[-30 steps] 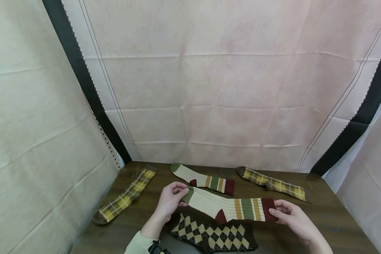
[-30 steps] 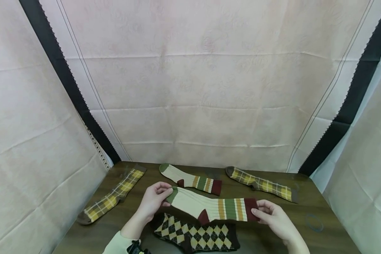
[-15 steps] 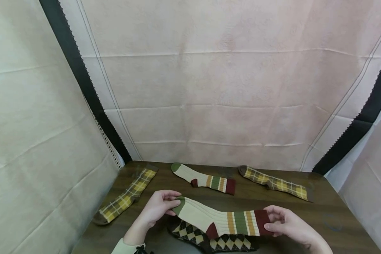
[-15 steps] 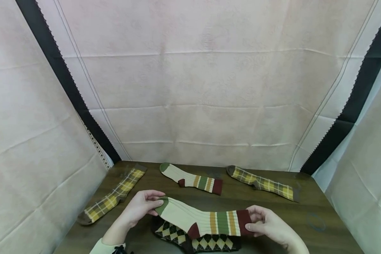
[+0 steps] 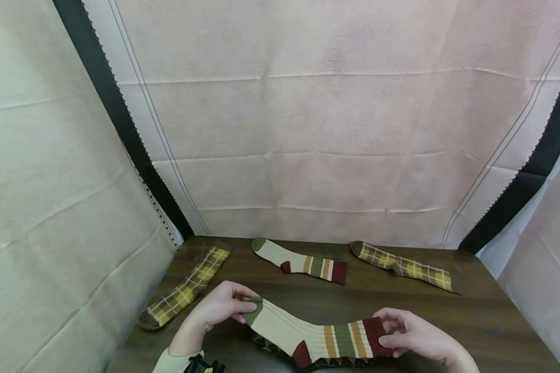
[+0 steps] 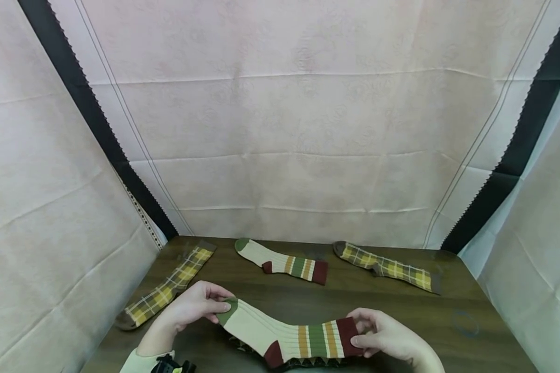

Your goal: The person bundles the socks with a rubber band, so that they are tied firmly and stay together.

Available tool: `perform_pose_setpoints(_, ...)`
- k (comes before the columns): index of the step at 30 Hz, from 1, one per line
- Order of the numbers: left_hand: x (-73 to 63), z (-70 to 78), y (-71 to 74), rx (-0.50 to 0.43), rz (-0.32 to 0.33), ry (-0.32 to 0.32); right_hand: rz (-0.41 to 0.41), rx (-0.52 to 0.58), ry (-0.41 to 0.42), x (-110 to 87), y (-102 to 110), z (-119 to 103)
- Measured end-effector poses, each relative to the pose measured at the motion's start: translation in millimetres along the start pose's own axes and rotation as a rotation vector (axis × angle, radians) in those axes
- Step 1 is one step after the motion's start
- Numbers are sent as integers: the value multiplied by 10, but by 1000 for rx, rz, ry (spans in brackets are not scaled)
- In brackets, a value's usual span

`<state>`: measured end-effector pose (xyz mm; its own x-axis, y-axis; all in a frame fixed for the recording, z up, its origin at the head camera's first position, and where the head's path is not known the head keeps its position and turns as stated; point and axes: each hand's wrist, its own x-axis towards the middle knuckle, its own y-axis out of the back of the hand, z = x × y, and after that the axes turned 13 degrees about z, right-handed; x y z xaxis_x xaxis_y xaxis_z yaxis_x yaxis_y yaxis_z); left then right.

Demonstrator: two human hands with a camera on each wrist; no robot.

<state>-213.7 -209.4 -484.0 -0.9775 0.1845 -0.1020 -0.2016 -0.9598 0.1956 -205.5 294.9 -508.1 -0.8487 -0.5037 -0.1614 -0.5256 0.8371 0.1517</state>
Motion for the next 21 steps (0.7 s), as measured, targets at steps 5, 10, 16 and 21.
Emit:
perform_pose_setpoints(5, -17, -21, 38, 25, -41, 10, -40, 8, -8, 72, -56, 79)
perform_pose_setpoints(10, -5, -92, 7, 39, -69, 35, -43, 23, -49, 123, -128, 172)
perform_pose_setpoints(16, -5, -105, 7, 61, -56, 37, 3, -10, -71, 120, -166, 190)
perform_pose_setpoints(21, -12, -78, 52, 82, -21, 26, 50, -24, -79, 135, -155, 169)
